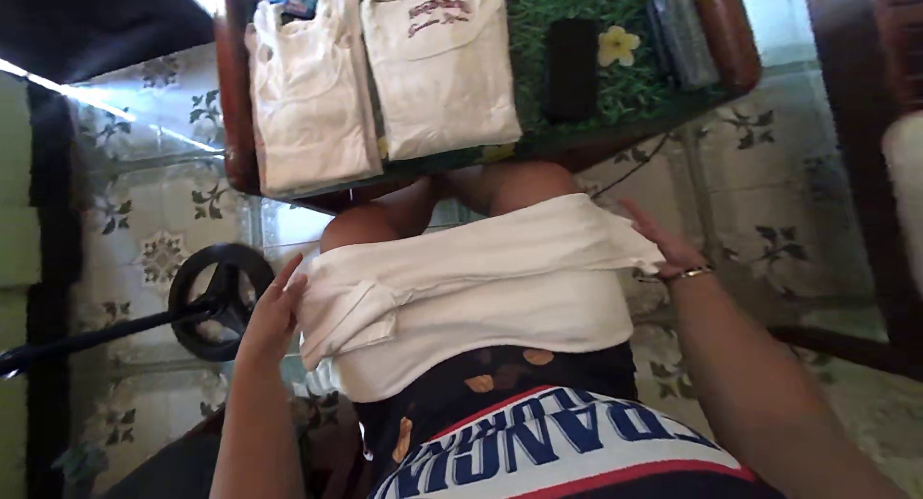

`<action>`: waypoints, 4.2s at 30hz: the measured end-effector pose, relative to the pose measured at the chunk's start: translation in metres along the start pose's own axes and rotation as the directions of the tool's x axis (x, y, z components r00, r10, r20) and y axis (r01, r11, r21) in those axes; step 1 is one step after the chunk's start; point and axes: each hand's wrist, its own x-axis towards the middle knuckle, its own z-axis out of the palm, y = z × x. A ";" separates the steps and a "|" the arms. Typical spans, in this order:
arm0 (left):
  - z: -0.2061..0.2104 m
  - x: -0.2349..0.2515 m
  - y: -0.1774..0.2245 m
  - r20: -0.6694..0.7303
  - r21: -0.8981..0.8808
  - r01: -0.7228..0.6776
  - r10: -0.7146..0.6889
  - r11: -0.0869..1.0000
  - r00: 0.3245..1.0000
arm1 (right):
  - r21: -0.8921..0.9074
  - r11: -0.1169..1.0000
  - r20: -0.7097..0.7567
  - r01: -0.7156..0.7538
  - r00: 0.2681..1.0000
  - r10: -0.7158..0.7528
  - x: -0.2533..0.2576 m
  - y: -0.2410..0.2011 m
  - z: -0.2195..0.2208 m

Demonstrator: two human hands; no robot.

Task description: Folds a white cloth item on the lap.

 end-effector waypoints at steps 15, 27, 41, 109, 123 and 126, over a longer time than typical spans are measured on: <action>0.008 -0.042 0.000 -0.151 0.118 -0.243 0.259 0.963 0.954 | 0.200 0.955 0.015 0.219 0.974 -0.227 -0.019 -0.018 -0.018; 0.000 -0.046 0.000 -0.107 -0.012 -0.222 0.219 0.975 0.970 | 0.097 0.946 0.038 0.310 0.948 -0.315 -0.027 -0.036 -0.029; -0.013 -0.038 -0.029 -0.381 0.410 -0.049 0.220 0.911 0.898 | -0.685 0.659 -0.406 -0.309 0.914 0.006 0.007 0.008 0.016; 0.299 -0.091 0.084 0.788 -0.225 0.076 0.135 0.971 0.601 | -0.191 0.948 -0.109 0.254 0.955 -0.277 -0.081 -0.107 -0.032; 0.273 -0.068 0.049 0.684 -0.327 0.282 0.019 0.902 0.730 | -0.477 0.631 0.480 0.612 0.782 -0.397 -0.113 -0.079 0.139; 0.279 -0.073 0.052 0.610 -0.244 0.204 -0.013 0.948 0.792 | -0.645 0.367 0.312 0.670 0.670 -0.674 -0.101 -0.063 0.136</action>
